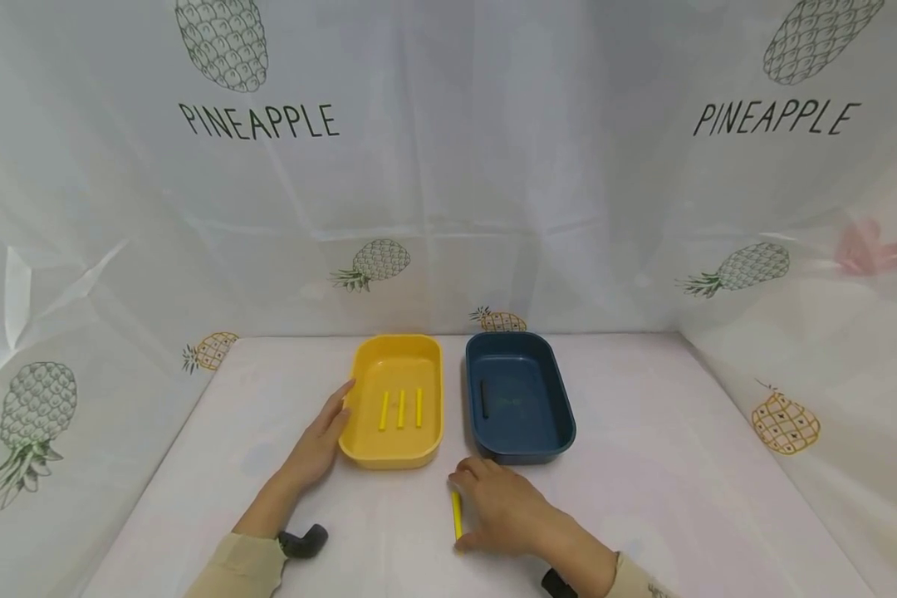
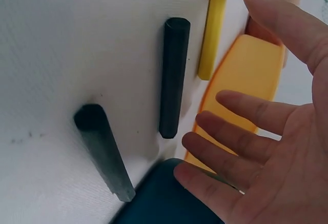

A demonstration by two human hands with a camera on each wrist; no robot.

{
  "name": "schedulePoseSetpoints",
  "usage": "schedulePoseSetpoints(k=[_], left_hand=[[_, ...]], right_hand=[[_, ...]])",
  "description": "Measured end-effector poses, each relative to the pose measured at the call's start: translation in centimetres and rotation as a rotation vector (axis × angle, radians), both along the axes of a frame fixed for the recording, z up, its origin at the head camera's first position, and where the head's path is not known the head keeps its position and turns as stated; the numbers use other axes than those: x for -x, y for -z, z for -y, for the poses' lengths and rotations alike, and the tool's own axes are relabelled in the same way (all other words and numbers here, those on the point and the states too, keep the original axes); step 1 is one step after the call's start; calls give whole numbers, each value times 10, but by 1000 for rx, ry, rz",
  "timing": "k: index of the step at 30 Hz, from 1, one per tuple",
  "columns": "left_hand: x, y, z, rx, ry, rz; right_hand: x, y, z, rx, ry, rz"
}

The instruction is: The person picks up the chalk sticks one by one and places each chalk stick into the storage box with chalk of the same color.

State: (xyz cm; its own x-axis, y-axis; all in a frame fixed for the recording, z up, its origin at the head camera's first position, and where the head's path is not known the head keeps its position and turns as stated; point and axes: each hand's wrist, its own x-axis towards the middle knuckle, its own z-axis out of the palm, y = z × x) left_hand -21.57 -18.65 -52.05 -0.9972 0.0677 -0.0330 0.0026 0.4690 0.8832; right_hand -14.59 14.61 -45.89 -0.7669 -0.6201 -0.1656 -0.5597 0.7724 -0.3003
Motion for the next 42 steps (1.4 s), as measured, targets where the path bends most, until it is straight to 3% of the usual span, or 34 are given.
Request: schedulePoseSetpoints(k=[17,34,42], left_hand=[[0,5,-4,-5,10,1],[-2,6,-2,-11,-7,-6],[0,4,-1,3,-13,-12]], right_hand=[[-3,9,2,-65,45,40],[-4,12,5,-102,31,2],[-2,11,7,-109,62,23]])
